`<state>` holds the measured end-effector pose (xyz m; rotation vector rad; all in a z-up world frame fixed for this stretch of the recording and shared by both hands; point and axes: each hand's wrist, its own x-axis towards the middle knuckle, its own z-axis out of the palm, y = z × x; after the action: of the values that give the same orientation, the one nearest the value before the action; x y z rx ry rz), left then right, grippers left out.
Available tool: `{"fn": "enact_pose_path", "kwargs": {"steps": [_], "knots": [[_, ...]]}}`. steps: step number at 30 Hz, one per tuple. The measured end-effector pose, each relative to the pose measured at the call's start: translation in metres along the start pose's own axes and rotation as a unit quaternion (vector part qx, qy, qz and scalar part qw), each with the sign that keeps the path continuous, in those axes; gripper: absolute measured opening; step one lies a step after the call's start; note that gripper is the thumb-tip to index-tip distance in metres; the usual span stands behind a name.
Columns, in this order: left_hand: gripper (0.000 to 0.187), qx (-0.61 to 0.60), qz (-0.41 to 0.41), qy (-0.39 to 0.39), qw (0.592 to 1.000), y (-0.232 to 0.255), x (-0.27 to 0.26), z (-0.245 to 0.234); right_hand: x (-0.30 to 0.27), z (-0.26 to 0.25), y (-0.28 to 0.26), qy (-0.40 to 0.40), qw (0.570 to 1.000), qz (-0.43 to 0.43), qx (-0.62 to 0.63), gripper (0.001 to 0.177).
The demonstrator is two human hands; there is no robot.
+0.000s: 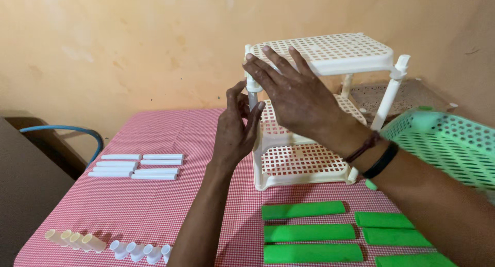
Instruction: The person assembles a three-tier white plastic storage rack by inserting white plastic connectors and vertical rods into the shelf units. They repeatedly pick up connectors and rods, align them with the shelf holes, and press them into place until the rack stands upright.
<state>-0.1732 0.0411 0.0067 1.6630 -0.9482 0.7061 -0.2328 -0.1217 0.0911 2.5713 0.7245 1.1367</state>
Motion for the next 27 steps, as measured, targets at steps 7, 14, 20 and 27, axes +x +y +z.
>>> {"fn": "enact_pose_path", "kwargs": {"steps": [7, 14, 20, 27], "knots": [[0.053, 0.083, 0.036, -0.007, 0.996, 0.004, -0.001, -0.012, -0.009, 0.021, -0.043, 0.085, 0.99, 0.099, -0.044, 0.07], [0.05, 0.077, 0.014, -0.018, 0.997, -0.005, 0.0, -0.011, -0.012, 0.013, -0.041, 0.078, 0.991, 0.109, 0.011, 0.075], [0.056, 0.089, -0.064, 0.017, 0.994, -0.004, 0.006, -0.033, -0.071, -0.023, -0.02, 0.084, 0.978, 0.186, 0.044, 0.073], [0.075, 0.283, 0.072, 0.131, 0.947, 0.038, -0.045, -0.035, -0.149, -0.033, -0.025, 0.08, 0.953, 0.292, 0.012, 0.08]]}}
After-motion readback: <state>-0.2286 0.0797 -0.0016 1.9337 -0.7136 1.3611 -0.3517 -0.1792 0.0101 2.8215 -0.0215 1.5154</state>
